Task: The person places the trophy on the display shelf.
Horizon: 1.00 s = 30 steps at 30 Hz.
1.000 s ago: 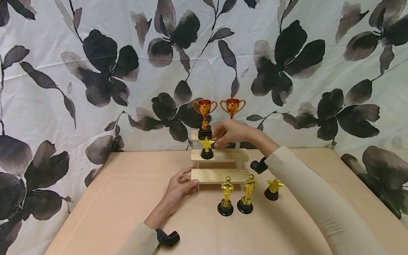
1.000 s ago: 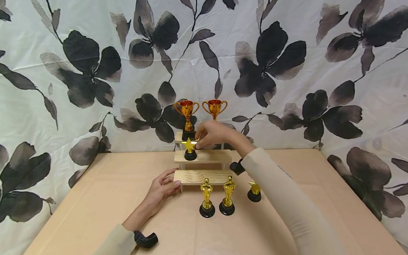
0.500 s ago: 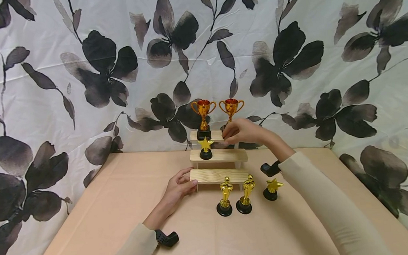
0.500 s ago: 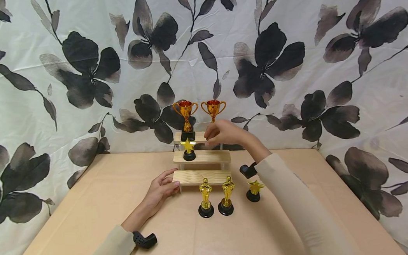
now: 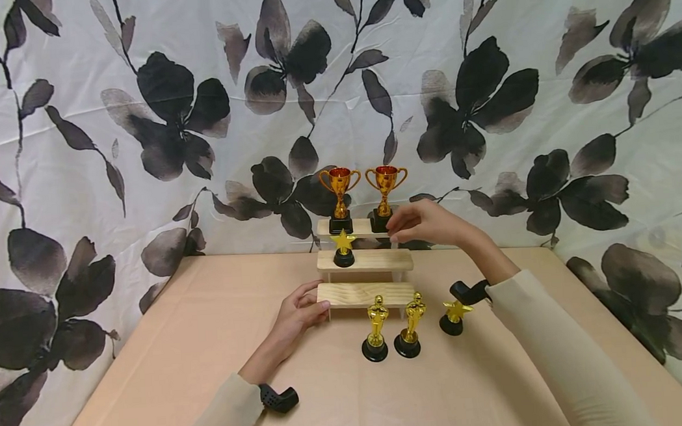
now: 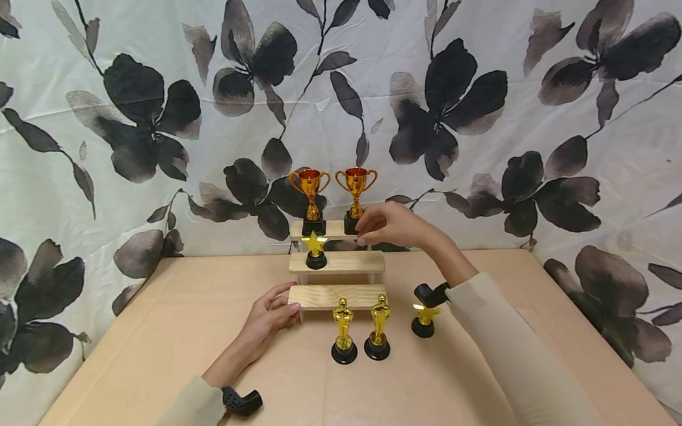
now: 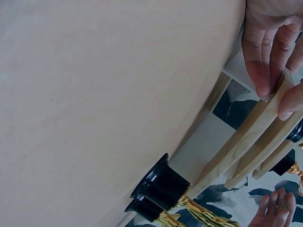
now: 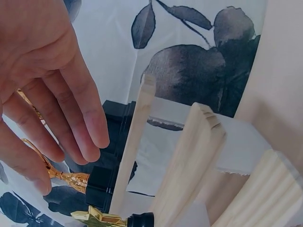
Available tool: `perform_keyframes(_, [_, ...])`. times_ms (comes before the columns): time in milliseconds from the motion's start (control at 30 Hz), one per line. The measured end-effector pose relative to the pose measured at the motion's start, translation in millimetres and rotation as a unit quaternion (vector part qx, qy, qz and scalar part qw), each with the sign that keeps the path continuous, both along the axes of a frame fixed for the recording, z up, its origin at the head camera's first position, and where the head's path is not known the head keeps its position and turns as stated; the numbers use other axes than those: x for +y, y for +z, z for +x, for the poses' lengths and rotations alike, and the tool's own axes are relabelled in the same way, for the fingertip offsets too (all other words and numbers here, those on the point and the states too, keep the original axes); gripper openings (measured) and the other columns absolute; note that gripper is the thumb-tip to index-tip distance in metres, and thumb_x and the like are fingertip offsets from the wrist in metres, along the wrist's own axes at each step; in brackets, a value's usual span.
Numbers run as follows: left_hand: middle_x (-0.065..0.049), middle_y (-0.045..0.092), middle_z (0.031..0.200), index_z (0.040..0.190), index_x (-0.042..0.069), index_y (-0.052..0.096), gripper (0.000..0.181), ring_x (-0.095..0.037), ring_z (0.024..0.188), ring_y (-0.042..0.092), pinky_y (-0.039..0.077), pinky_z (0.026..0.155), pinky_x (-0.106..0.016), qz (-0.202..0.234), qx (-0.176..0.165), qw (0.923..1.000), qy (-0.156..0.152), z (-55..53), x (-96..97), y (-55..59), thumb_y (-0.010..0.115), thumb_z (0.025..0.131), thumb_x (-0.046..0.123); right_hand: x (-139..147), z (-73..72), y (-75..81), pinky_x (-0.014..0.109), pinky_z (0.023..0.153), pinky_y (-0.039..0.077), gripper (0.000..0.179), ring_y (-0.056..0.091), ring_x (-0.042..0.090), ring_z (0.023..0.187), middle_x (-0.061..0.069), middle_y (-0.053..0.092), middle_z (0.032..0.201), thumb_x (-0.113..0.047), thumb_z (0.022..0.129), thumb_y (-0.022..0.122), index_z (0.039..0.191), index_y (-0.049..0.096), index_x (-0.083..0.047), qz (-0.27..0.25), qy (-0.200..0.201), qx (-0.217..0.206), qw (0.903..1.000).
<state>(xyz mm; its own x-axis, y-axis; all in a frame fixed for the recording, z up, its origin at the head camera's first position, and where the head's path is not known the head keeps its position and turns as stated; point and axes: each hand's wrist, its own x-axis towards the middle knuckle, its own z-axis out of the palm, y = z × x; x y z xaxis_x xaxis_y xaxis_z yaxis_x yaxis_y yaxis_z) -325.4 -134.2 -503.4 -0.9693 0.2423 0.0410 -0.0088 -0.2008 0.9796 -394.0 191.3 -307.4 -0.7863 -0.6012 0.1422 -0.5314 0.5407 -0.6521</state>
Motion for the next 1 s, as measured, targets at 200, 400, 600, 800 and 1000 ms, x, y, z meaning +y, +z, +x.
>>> perform_keyframes(200, [0.006,0.068,0.093,0.154,0.005,0.042,0.066,-0.010,0.084,0.069,0.060,0.076,-0.023,0.000,-0.001,1.0000,0.004,-0.3,1.1,0.3,0.072,0.095,0.005,12,7.4,-8.0,0.024,0.082,0.060,0.028,0.075,0.025,0.098,0.018,0.076,0.112,-0.011,0.093,0.077,0.118,0.072,0.001,-0.012,-0.008,0.005,0.9999])
perform_keyframes(400, [0.005,0.067,0.094,0.155,0.005,0.042,0.068,-0.009,0.085,0.069,0.061,0.077,-0.023,0.004,-0.001,1.0000,0.006,-1.3,1.9,-0.3,0.074,0.094,0.006,30,13.6,-20.5,0.024,0.083,0.059,0.027,0.074,0.019,0.096,0.018,0.076,0.113,-0.015,0.094,0.077,0.117,0.073,-0.004,-0.032,-0.020,-0.005,0.9993])
perform_keyframes(600, [0.002,0.066,0.096,0.154,0.006,0.043,0.071,-0.009,0.086,0.069,0.061,0.079,-0.024,0.006,-0.002,0.9999,0.011,-2.0,2.5,-1.3,0.078,0.092,0.011,49,18.1,-37.4,0.024,0.083,0.060,0.030,0.074,0.015,0.094,0.018,0.076,0.112,-0.016,0.094,0.077,0.118,0.072,0.001,-0.059,-0.033,-0.012,0.9977])
perform_keyframes(800, [0.003,0.068,0.096,0.154,0.005,0.043,0.072,-0.009,0.086,0.069,0.061,0.079,-0.024,0.003,-0.001,0.9999,0.010,-3.9,3.7,-1.5,0.079,0.092,0.012,64,25.4,-54.1,0.024,0.086,0.059,0.025,0.073,0.013,0.096,0.017,0.075,0.113,-0.017,0.094,0.076,0.116,0.073,-0.004,-0.076,-0.051,-0.007,0.9958])
perform_keyframes(1000, [0.003,0.068,0.095,0.154,0.006,0.042,0.070,-0.009,0.086,0.069,0.061,0.079,-0.024,0.000,0.001,0.9999,0.012,-4.9,4.5,0.6,0.076,0.094,0.009,77,31.3,-70.3,0.023,0.088,0.059,0.024,0.072,0.009,0.097,0.016,0.075,0.113,-0.019,0.096,0.075,0.116,0.073,-0.006,-0.101,-0.070,0.004,0.9924])
